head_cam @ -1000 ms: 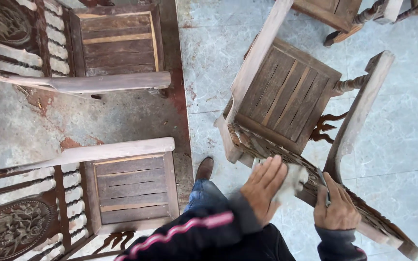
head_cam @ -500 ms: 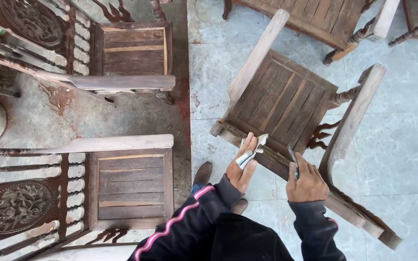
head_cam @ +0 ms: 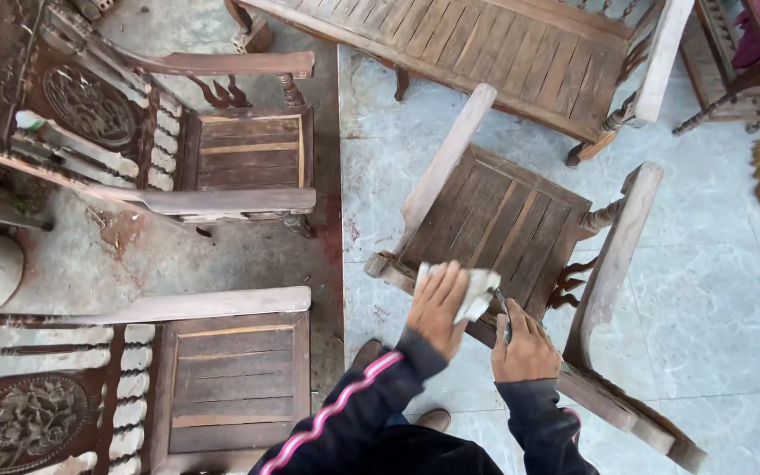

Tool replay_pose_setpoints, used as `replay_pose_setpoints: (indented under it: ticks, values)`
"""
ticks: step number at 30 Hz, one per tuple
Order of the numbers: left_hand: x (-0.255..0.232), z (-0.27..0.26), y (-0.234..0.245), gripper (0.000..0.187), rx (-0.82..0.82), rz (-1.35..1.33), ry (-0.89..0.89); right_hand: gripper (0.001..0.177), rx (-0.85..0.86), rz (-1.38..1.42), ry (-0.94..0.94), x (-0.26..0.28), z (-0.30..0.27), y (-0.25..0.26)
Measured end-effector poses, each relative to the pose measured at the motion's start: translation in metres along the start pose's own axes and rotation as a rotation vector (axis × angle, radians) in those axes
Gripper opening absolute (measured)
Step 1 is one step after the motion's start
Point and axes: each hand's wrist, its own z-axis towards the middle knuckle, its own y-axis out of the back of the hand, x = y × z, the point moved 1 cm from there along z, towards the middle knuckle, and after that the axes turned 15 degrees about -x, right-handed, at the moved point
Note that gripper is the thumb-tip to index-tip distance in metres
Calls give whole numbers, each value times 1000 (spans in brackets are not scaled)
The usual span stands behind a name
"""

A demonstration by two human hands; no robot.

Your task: Manually sand wooden chairs and furniture with sandpaper to smooth the surface.

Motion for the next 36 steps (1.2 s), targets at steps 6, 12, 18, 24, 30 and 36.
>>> replay_pose_setpoints:
  ticks: [6, 12, 18, 24, 30, 36]
  values:
    - [-24, -4, 11, 80, 227, 208, -173, 40, -108, 232, -240, -4, -10, 8]
    - [-28, -25, -23, 76, 275, 221, -300, 44, -327, 662, -591, -42, -28, 12]
    - [-36, -29, -10, 71, 257, 105, -293, 43, -473, 576, -608, -76, -46, 52]
    - [-54, -41, -18, 75, 305, 57, -271, 36, -590, 495, -748, -126, -105, 70]
    - [-71, -49, -14, 83, 312, -67, -214, 37, -638, 393, -612, -122, -87, 91]
    - [-90, -43, -40, 81, 321, -6, -239, 39, -706, 408, -651, -119, -77, 127]
